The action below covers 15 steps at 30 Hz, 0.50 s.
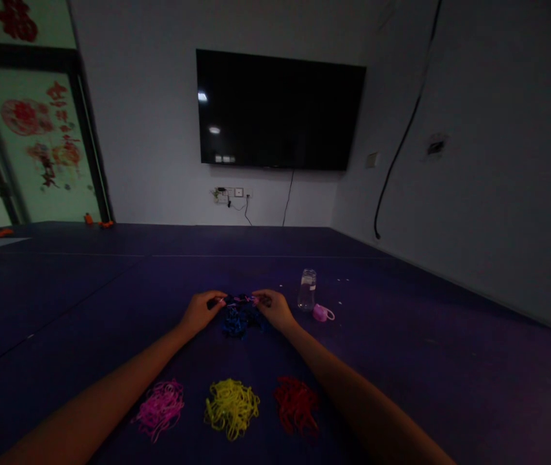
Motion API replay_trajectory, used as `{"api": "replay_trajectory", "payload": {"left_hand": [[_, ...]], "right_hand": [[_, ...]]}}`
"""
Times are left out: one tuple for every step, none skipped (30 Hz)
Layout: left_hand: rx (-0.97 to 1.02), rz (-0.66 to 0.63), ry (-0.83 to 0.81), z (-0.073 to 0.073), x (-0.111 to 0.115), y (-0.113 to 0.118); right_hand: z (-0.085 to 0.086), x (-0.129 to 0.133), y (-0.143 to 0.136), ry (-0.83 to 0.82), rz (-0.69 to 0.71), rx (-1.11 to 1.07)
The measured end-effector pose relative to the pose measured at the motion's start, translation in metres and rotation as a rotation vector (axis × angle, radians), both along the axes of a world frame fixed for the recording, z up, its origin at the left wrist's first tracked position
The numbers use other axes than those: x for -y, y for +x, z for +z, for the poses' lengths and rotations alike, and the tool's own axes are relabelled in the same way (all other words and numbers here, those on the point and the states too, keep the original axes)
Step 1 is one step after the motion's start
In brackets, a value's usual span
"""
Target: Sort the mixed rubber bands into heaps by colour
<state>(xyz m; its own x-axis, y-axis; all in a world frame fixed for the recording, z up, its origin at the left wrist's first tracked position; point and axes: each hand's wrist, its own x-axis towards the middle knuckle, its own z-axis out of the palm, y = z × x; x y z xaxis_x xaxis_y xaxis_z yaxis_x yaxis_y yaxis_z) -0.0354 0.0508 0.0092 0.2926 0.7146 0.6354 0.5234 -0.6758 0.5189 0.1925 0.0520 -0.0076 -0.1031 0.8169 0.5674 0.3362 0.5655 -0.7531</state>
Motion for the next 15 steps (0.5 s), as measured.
{"api": "replay_trajectory", "payload": {"left_hand": [[0.002, -0.006, -0.009, -0.0005, -0.0001, 0.0000], [0.004, -0.009, -0.017, -0.0011, -0.0004, 0.0000], [0.006, -0.007, -0.021, -0.0016, -0.0007, 0.0000], [0.005, -0.001, -0.023, -0.0019, -0.0009, 0.0000], [0.002, 0.008, -0.020, -0.0021, -0.0011, 0.0001], [-0.003, 0.018, -0.013, -0.0019, -0.0010, 0.0002], [-0.011, 0.024, -0.003, -0.0014, -0.0008, 0.0004], [-0.020, 0.028, 0.010, -0.0006, -0.0003, 0.0005], [-0.029, 0.030, 0.024, 0.0003, 0.0004, 0.0006], [-0.037, 0.028, 0.037, 0.0014, 0.0011, 0.0008], [-0.045, 0.025, 0.047, 0.0024, 0.0019, 0.0009], [-0.052, 0.022, 0.054, 0.0031, 0.0025, 0.0010], [-0.057, 0.020, 0.057, 0.0036, 0.0029, 0.0012], [-0.058, 0.020, 0.058, 0.0038, 0.0031, 0.0013], [-0.057, 0.018, 0.054, 0.0037, 0.0031, 0.0015]], "right_hand": [[0.0007, 0.0008, -0.0001, 0.003, -0.003, 0.004], [0.0015, 0.0015, -0.0001, 0.004, -0.005, 0.009], [0.0022, 0.0021, -0.0002, 0.002, -0.009, 0.014], [0.0028, 0.0026, -0.0001, -0.002, -0.014, 0.018], [0.0032, 0.0029, -0.0001, -0.007, -0.020, 0.020], [0.0035, 0.0031, 0.0000, -0.012, -0.023, 0.022], [0.0035, 0.0031, 0.0001, -0.015, -0.023, 0.022], [0.0033, 0.0031, 0.0002, -0.016, -0.021, 0.019], [0.0030, 0.0029, 0.0002, -0.016, -0.020, 0.014], [0.0025, 0.0027, 0.0002, -0.016, -0.019, 0.008], [0.0020, 0.0026, 0.0002, -0.018, -0.018, 0.002], [0.0015, 0.0024, 0.0001, -0.020, -0.017, -0.004], [0.0011, 0.0023, 0.0001, -0.021, -0.016, -0.011], [0.0008, 0.0022, 0.0001, -0.022, -0.013, -0.017], [0.0006, 0.0022, 0.0001, -0.021, -0.010, -0.023]]}}
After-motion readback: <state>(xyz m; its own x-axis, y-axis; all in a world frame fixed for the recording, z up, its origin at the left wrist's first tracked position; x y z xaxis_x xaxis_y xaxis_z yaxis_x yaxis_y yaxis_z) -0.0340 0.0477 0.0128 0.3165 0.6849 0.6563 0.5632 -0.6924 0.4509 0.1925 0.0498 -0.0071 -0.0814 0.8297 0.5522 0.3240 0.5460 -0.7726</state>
